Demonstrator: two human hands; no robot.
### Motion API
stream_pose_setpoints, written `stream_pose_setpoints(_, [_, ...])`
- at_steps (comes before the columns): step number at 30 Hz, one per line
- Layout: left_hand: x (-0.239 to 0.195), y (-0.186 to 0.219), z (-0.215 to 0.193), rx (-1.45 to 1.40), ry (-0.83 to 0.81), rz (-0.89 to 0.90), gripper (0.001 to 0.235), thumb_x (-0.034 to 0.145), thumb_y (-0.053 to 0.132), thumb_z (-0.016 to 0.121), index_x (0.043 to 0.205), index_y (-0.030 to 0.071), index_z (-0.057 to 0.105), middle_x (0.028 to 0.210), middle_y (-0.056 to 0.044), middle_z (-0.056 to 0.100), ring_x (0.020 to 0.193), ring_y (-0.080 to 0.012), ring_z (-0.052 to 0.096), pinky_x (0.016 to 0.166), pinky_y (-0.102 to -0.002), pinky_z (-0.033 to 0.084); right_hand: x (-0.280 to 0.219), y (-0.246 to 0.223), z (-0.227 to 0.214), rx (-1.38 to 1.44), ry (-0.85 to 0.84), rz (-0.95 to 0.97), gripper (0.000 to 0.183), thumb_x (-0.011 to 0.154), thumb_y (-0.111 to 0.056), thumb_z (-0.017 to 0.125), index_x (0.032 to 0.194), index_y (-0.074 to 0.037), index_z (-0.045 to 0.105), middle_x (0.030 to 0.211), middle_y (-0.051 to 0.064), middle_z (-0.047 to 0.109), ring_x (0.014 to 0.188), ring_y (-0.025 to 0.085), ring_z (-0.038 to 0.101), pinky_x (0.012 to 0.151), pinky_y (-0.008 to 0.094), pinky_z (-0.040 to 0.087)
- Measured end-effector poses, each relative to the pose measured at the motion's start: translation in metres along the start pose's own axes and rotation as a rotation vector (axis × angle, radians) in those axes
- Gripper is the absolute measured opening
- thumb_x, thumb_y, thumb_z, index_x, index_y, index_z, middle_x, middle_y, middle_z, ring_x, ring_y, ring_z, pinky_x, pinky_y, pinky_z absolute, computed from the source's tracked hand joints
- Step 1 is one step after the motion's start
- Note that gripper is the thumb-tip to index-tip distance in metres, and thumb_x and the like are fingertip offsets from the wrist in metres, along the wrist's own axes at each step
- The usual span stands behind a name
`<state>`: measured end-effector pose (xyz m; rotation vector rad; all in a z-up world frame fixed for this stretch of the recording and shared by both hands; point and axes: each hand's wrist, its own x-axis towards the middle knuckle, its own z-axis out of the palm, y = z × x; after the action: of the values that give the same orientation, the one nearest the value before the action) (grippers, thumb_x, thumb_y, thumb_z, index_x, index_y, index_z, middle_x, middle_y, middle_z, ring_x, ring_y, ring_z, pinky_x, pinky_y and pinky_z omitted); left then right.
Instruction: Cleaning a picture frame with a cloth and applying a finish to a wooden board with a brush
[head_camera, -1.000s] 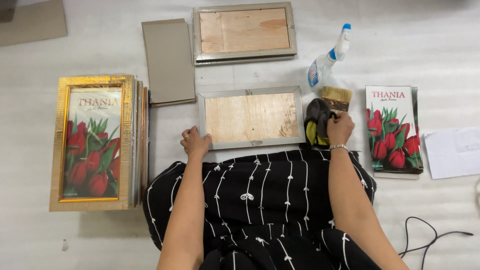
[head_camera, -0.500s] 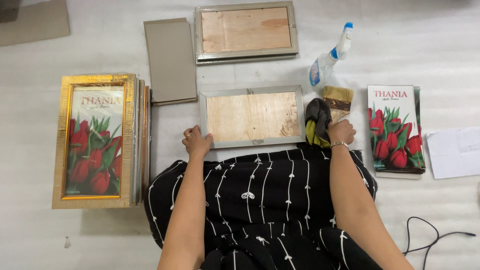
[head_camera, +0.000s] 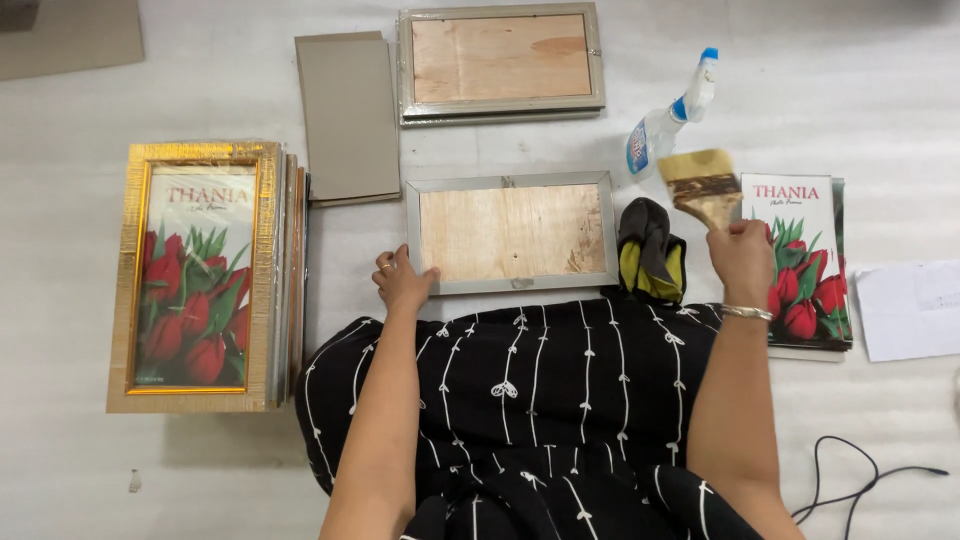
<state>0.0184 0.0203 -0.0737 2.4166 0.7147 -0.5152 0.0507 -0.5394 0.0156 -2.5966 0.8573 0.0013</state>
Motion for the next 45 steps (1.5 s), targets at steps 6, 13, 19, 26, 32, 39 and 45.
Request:
stream_pose_setpoints(6, [-0.001,0.001,-0.001,-0.043,-0.009,-0.008,0.085,0.086,0.049,0.074,0.157,0.021,0.037,0.154,-0.009,0.025,0.142,-0.0421,0.03,0.111,-0.057,0.04,-0.077,-0.049,-0.055,0.016,-0.295,-0.338,0.05,0.077,-0.035,0.079,0.122,-0.013,0.072,0.114,0.016,0.074,0.114,0.041,0.066,0.097,0.051,0.052])
stream_pose_setpoints(13, [0.002,-0.002,-0.001,0.024,-0.011,-0.052,0.092,0.084,0.06,0.072,0.159,0.025,0.032,0.159,-0.007,0.02,0.144,-0.0395,0.025,0.114,-0.056,0.033,-0.119,-0.095,-0.067,0.374,0.094,-0.247,0.047,0.085,-0.031,0.083,0.126,-0.02,0.062,0.105,0.003,0.074,0.105,0.025,0.068,0.093,0.036,0.051])
stream_pose_setpoints(19, [-0.029,0.02,-0.033,0.004,0.013,-0.187,0.107,0.084,0.074,0.062,0.166,0.026,0.014,0.17,-0.012,-0.001,0.155,-0.0418,0.0,0.121,-0.063,0.011,-0.105,-0.096,0.004,0.617,0.176,-0.195,0.026,0.084,-0.031,0.08,0.109,-0.022,0.076,0.094,0.003,0.075,0.095,0.02,0.067,0.088,0.034,0.049])
stream_pose_setpoints(26, [-0.023,0.015,-0.028,-0.107,-0.02,-0.329,0.117,0.081,0.086,0.055,0.165,0.034,-0.009,0.168,-0.009,-0.026,0.153,-0.0414,-0.022,0.113,-0.079,-0.009,-0.077,-0.095,-0.023,0.57,-0.083,-0.094,0.024,0.088,-0.028,0.08,0.112,-0.025,0.077,0.089,0.008,0.069,0.076,0.02,0.07,0.065,0.03,0.062])
stream_pose_setpoints(32, [-0.022,0.02,-0.035,-0.148,-0.104,-0.319,0.125,0.08,0.086,0.057,0.163,0.031,-0.019,0.165,-0.01,-0.035,0.15,-0.043,-0.03,0.11,-0.079,-0.017,-0.102,-0.124,-0.046,0.263,-0.27,-0.182,0.028,0.087,-0.044,0.076,0.114,-0.035,0.076,0.106,0.014,0.073,0.11,0.037,0.066,0.095,0.049,0.052])
stream_pose_setpoints(39, [-0.02,0.018,-0.036,-0.167,-0.127,-0.313,0.128,0.078,0.088,0.057,0.161,0.032,-0.023,0.163,-0.01,-0.039,0.149,-0.0451,-0.032,0.109,-0.081,-0.016,-0.038,-0.138,0.027,0.115,-0.277,-0.19,0.061,0.082,-0.056,0.074,0.111,-0.003,0.075,0.102,0.025,0.074,0.104,0.046,0.068,0.094,0.057,0.053])
stream_pose_setpoints(45, [-0.013,0.014,-0.034,-0.17,-0.143,-0.312,0.13,0.078,0.09,0.057,0.16,0.033,-0.026,0.161,-0.009,-0.042,0.147,-0.0457,-0.034,0.108,-0.081,-0.018,-0.028,-0.205,0.012,0.524,-0.094,-0.418,0.026,0.088,-0.025,0.079,0.113,-0.027,0.077,0.098,0.009,0.074,0.106,0.033,0.069,0.089,0.043,0.055])
